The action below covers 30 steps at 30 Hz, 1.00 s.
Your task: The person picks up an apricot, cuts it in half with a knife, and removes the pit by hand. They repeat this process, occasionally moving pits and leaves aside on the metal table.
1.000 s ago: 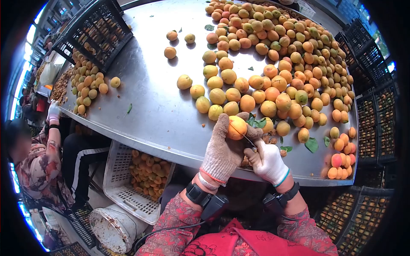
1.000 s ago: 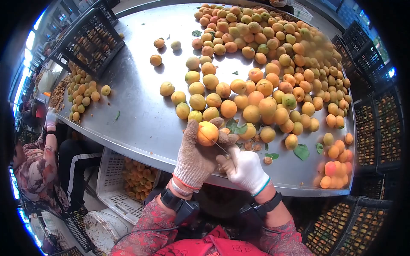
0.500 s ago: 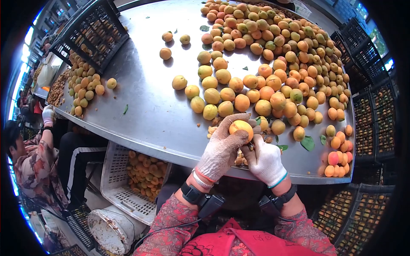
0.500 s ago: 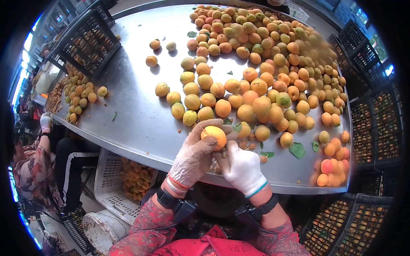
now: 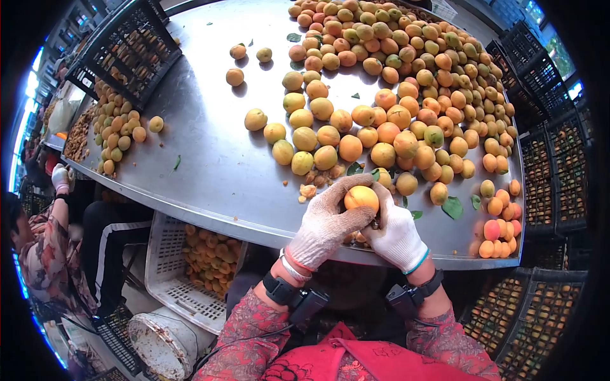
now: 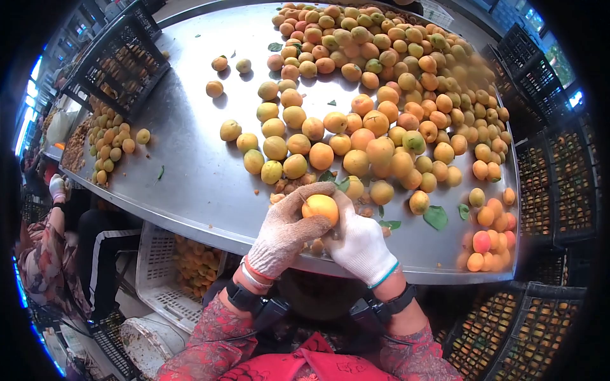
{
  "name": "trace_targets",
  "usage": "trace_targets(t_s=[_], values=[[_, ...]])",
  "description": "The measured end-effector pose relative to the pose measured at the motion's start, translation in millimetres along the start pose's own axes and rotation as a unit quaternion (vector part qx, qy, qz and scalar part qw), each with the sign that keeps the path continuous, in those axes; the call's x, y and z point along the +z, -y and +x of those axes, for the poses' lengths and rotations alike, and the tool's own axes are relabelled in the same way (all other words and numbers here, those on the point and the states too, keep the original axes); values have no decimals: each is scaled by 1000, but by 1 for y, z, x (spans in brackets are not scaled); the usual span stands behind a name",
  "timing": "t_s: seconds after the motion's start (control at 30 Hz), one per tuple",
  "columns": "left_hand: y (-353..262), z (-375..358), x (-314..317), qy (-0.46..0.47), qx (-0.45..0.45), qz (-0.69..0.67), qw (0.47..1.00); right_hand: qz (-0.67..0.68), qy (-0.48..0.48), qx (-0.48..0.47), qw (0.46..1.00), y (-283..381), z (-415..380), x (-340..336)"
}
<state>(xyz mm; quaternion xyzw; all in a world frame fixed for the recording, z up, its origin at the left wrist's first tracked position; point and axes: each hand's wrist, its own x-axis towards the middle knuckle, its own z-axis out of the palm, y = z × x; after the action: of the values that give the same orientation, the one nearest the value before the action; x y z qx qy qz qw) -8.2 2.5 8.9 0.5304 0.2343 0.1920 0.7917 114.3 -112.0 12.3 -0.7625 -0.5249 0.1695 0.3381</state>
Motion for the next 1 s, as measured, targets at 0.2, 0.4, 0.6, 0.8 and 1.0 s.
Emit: trace_targets(t_s=[0.2, 0.4, 0.6, 0.8, 1.0], values=[[-1, -1, 1, -6, 10, 38, 999, 56, 22, -7, 998, -8, 6, 0], [-4, -1, 8, -39, -6, 52, 998, 49, 43, 3, 998, -8, 8, -1], [-2, -2, 10, -58, -41, 40, 997, 64, 43, 2, 997, -11, 10, 2], [4, -4, 10, -49, 45, 83, 994, 248, 97, 94, 959, -4, 15, -21], [-4, -2, 5, -21, -55, -45, 997, 235, 94, 103, 962, -2, 14, -27]])
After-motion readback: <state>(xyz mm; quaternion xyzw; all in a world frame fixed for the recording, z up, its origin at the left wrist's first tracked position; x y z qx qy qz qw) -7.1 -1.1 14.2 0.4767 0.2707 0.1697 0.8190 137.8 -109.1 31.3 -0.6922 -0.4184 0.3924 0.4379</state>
